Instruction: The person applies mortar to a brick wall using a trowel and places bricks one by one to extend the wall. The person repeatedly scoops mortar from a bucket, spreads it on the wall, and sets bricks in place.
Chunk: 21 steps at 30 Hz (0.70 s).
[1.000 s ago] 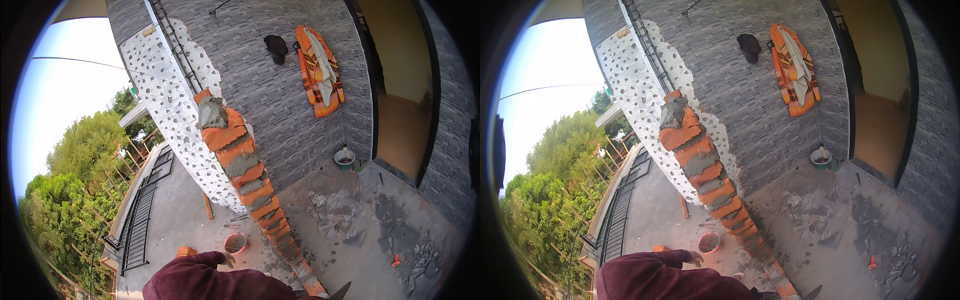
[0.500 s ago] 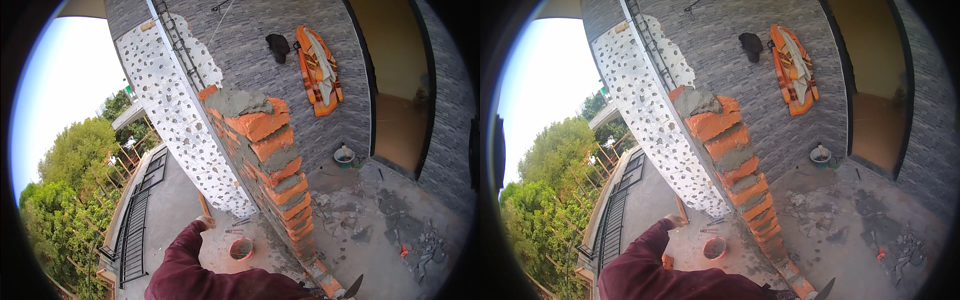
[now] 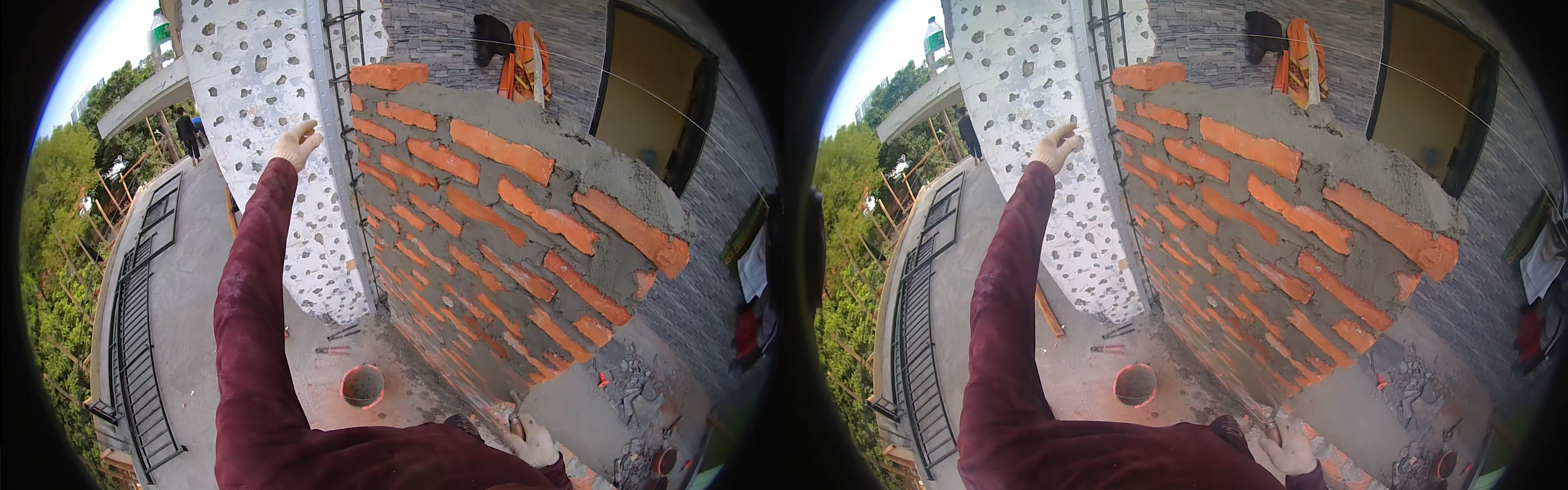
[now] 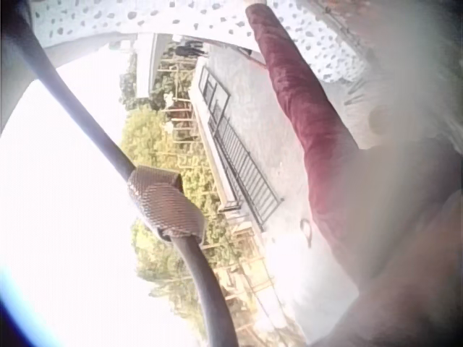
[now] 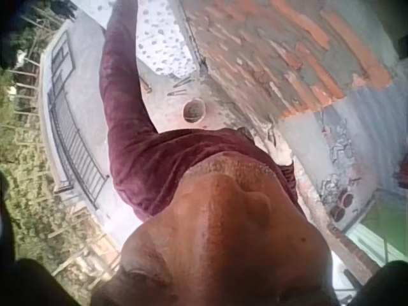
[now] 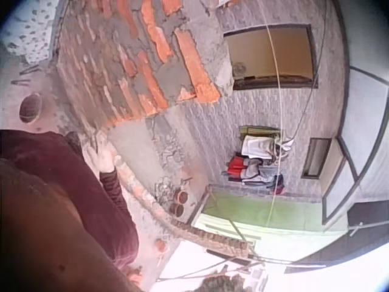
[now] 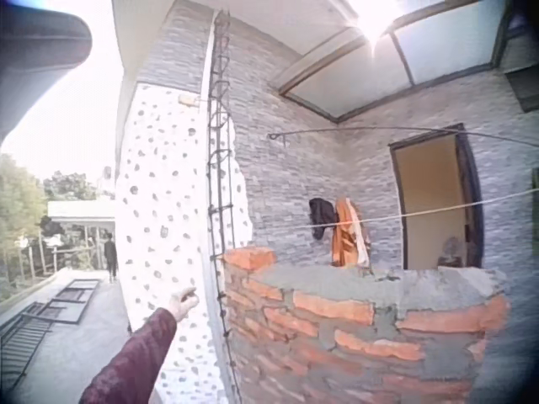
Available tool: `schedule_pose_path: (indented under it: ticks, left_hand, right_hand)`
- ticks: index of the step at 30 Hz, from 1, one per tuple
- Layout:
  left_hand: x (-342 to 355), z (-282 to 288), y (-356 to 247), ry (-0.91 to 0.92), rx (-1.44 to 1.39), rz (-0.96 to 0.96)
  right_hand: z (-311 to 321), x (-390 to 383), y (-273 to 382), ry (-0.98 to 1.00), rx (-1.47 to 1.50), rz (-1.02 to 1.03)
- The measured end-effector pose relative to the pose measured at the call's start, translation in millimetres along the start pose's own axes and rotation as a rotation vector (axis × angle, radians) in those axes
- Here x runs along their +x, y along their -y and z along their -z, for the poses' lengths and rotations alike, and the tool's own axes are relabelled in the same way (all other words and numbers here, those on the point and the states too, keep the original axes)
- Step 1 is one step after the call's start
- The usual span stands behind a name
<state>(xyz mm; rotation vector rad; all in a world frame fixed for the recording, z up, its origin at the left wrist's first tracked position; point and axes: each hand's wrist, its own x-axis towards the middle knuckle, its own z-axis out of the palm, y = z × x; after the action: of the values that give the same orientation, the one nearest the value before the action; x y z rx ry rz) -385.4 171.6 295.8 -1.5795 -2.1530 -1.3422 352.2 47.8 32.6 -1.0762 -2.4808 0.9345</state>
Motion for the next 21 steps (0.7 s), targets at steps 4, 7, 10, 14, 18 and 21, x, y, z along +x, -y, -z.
schedule_pose_path:
  ticks: [4,7,10,14,18,21]
  left_hand:
    - [76,-19,-5,-0.067,-0.055,-0.115]
    - [107,-31,-8,-0.068,-0.060,-0.144]
    - [137,-10,11,-0.034,0.026,-0.177]
    - [184,-18,-1,-0.013,0.048,-0.307]
    - [210,-17,23,0.088,0.037,-0.373]
    - [235,-21,40,0.126,0.000,-0.550]
  right_hand:
    - [67,103,116,-0.152,-0.018,0.154]
    - [121,159,184,-0.274,-0.205,0.337]
    - [163,210,259,-0.482,-0.242,0.437]
    - [223,289,338,-0.951,-0.666,0.768]
    - [244,361,387,-0.970,-0.839,0.768]
    - [191,382,400,-0.997,-0.893,0.781]
